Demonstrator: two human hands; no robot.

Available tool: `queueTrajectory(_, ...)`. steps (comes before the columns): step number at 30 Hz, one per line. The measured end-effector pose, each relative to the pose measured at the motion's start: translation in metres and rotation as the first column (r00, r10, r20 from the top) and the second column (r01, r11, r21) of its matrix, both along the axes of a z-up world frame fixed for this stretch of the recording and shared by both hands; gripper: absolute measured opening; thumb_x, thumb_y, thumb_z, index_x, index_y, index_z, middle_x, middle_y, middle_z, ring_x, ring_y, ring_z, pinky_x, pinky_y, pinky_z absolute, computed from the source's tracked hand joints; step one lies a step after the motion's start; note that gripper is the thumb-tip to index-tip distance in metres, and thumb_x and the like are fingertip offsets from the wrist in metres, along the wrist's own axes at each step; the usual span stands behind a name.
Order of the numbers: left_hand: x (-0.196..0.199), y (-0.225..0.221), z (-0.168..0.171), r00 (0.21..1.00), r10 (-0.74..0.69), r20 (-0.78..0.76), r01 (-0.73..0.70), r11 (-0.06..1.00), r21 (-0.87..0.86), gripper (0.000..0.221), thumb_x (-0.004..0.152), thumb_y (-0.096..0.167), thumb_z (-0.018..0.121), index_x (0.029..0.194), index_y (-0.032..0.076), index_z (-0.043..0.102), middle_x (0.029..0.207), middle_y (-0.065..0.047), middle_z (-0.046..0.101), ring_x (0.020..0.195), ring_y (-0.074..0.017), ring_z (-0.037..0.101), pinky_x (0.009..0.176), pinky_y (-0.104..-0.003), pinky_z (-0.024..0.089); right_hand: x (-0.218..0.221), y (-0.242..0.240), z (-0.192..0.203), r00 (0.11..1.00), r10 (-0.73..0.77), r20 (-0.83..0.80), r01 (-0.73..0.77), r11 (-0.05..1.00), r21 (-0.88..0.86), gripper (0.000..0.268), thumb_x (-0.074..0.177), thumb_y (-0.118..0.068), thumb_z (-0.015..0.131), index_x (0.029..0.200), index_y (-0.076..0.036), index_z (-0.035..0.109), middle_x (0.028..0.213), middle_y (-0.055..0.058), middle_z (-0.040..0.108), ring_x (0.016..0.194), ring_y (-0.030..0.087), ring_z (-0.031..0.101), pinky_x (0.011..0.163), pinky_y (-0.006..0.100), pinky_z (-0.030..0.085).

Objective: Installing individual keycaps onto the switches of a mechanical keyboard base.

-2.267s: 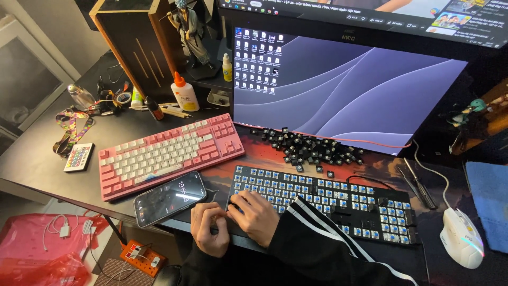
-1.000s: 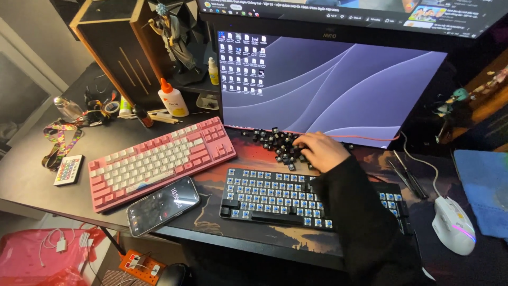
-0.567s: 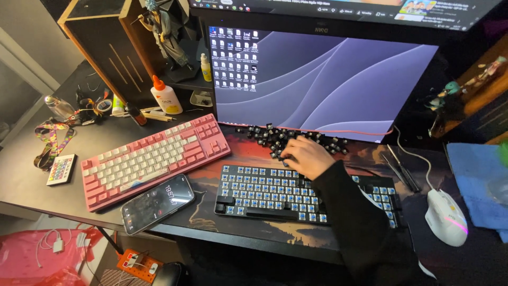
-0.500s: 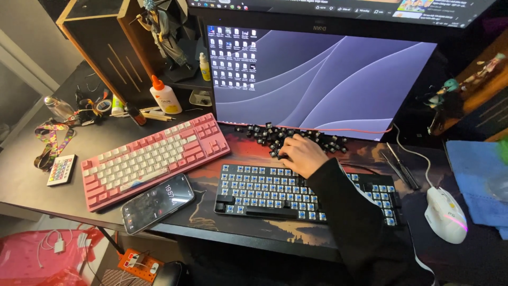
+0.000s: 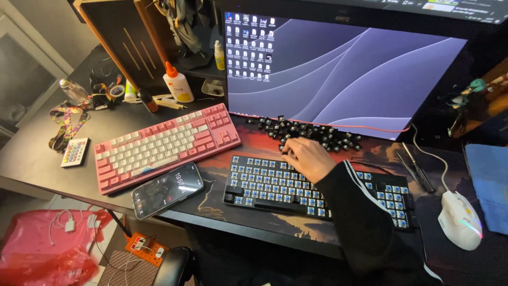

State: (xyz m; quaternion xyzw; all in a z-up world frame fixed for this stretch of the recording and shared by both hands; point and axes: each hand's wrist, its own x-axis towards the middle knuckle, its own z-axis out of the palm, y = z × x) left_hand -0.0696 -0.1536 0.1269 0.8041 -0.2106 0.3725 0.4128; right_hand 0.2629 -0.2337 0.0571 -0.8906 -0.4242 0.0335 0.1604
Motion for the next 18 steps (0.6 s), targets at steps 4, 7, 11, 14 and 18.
queueTrajectory(4, 0.019, 0.035, -0.003, 1.0, -0.018, -0.007, 0.018, 1.0, 0.014, 0.06, 0.134, 0.042, 0.047, 0.09, 0.025, 0.085, 0.085, 0.004, 0.071, 0.069, -0.0175, 0.062, 0.065, -0.038, 0.039, -0.042, 0.006, 0.028, 0.978, 0.116, -0.171, -0.094, 0.987, 0.132, 0.044, 0.116, -0.038, 0.073, 0.152, -0.012, 0.075, 0.142, 0.013, 0.084, 0.119, 0.026, 0.083, 0.105, 0.047, 0.068)
queueTrajectory(7, 0.048, 0.089, -0.021, 0.993, 0.104, 0.059, -0.112, 0.983, 0.147, 0.033, 0.106, -0.009, 0.049, 0.102, 0.003, 0.079, 0.091, -0.011, 0.075, 0.079, -0.0321, 0.067, 0.074, -0.046, 0.047, -0.066, 0.007, 0.019, 0.948, 0.245, -0.204, -0.209, 0.961, 0.184, 0.03, 0.117, -0.039, 0.071, 0.133, -0.016, 0.083, 0.137, 0.009, 0.084, 0.122, 0.024, 0.083, 0.108, 0.049, 0.068)
queueTrajectory(11, 0.067, 0.13, -0.082, 0.915, 0.403, 0.033, -0.391, 0.861, 0.326, 0.028, 0.101, -0.001, 0.068, 0.124, 0.012, 0.078, 0.121, -0.009, 0.076, 0.112, -0.0327, 0.069, 0.09, -0.044, 0.047, -0.087, 0.007, 0.018, 0.942, 0.289, -0.17, -0.234, 0.93, 0.285, 0.026, 0.112, -0.043, 0.084, 0.115, -0.017, 0.082, 0.105, 0.001, 0.078, 0.09, 0.02, 0.074, 0.081, 0.039, 0.059)
queueTrajectory(14, 0.076, 0.137, -0.092, 0.897, 0.44, 0.028, -0.421, 0.835, 0.354, 0.029, 0.11, 0.016, 0.076, 0.14, 0.014, 0.079, 0.137, -0.011, 0.077, 0.129, -0.0381, 0.073, 0.106, -0.05, 0.057, -0.09, 0.005, 0.013, 0.944, 0.281, -0.174, -0.228, 0.935, 0.272, 0.027, 0.113, -0.041, 0.083, 0.121, -0.015, 0.084, 0.114, 0.003, 0.08, 0.103, 0.025, 0.076, 0.089, 0.042, 0.061)
queueTrajectory(18, 0.074, 0.138, -0.091, 0.923, 0.385, 0.009, -0.351, 0.83, 0.433, 0.035, 0.113, 0.025, 0.075, 0.147, 0.015, 0.078, 0.146, -0.013, 0.075, 0.133, -0.0372, 0.073, 0.112, -0.05, 0.054, -0.089, 0.004, 0.012, 0.944, 0.326, -0.042, -0.278, 0.861, 0.426, 0.022, 0.115, -0.028, 0.082, 0.124, -0.009, 0.083, 0.117, 0.007, 0.082, 0.098, 0.025, 0.081, 0.09, 0.041, 0.065)
